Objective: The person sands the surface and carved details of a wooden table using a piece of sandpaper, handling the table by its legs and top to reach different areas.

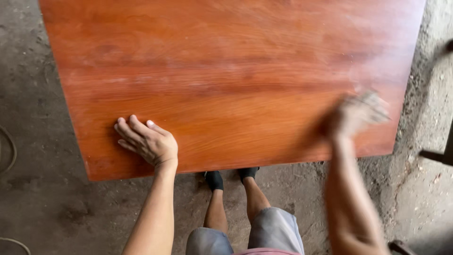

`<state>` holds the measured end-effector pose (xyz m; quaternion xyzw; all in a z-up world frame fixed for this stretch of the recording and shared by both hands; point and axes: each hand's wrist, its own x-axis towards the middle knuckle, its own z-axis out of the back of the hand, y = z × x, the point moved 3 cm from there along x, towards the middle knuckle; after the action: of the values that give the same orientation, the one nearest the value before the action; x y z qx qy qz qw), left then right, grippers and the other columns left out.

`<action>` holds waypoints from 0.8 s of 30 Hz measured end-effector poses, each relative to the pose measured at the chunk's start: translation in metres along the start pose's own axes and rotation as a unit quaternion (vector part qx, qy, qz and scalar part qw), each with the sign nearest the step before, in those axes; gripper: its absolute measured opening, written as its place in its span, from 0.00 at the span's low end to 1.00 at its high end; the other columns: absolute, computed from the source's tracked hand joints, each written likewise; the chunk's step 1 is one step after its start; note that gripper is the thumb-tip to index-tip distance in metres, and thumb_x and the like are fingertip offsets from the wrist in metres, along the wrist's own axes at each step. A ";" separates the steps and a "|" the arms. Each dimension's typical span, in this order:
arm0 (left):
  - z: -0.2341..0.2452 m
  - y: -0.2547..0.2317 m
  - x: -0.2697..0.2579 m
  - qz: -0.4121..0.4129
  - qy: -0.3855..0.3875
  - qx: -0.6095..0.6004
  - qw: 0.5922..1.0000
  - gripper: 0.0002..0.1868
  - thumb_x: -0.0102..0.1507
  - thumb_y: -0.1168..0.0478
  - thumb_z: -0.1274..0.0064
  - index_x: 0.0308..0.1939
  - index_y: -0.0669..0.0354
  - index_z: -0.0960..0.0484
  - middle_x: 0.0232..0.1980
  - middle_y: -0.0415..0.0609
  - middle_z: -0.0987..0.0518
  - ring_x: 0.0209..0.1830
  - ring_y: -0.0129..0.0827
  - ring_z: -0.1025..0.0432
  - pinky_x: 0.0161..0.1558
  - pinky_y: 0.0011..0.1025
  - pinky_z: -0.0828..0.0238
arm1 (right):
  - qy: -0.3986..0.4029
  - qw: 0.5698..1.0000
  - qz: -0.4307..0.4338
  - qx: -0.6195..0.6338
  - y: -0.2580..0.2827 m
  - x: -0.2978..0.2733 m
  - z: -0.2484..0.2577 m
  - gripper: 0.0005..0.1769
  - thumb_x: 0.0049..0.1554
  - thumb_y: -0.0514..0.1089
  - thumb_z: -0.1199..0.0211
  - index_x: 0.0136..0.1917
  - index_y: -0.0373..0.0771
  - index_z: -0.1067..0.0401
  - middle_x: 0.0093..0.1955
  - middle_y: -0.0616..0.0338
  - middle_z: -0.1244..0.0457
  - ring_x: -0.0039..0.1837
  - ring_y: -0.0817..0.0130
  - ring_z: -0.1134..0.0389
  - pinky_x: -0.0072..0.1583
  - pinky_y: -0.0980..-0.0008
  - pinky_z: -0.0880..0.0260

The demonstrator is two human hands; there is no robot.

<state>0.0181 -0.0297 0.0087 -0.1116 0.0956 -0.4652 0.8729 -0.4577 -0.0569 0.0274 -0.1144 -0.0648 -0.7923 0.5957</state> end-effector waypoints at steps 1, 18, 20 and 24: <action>-0.001 0.001 0.000 -0.001 -0.004 0.001 1.000 0.24 0.76 0.58 0.61 0.73 0.66 0.41 0.80 0.68 0.48 0.83 0.64 0.57 0.75 0.69 0.63 | 0.001 1.000 0.018 -0.005 0.049 -0.011 -0.016 0.42 0.71 0.54 0.52 0.86 0.35 0.67 0.88 0.36 0.66 0.87 0.36 0.68 0.84 0.41 0.63; -0.013 -0.064 0.003 -0.158 -0.075 -0.024 0.984 0.24 0.73 0.62 0.51 0.72 0.62 0.36 0.75 0.64 0.38 0.72 0.61 0.43 0.72 0.66 0.59 | -0.048 0.999 -0.006 0.004 0.025 0.069 -0.034 0.40 0.63 0.58 0.46 0.80 0.42 0.54 0.77 0.36 0.53 0.73 0.32 0.53 0.68 0.33 0.48; -0.044 -0.138 0.021 -0.163 -0.063 -0.111 0.978 0.23 0.76 0.59 0.55 0.74 0.61 0.37 0.78 0.61 0.38 0.76 0.58 0.44 0.74 0.63 0.57 | 0.085 0.986 0.118 0.079 0.152 0.047 -0.021 0.40 0.61 0.60 0.47 0.79 0.38 0.50 0.81 0.31 0.58 0.81 0.26 0.60 0.74 0.26 0.56; -0.091 -0.271 0.070 -0.112 -0.014 -0.118 0.987 0.28 0.76 0.47 0.54 0.74 0.58 0.37 0.81 0.59 0.43 0.82 0.54 0.52 0.74 0.70 0.65 | 0.258 0.902 0.299 0.176 0.163 0.076 0.002 0.36 0.60 0.53 0.46 0.77 0.38 0.46 0.75 0.42 0.47 0.75 0.37 0.47 0.69 0.50 0.38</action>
<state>-0.1825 -0.2442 -0.0063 -0.2300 0.1245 -0.5443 0.7971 -0.3210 -0.1733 0.0433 0.1864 -0.0100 -0.5544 0.8110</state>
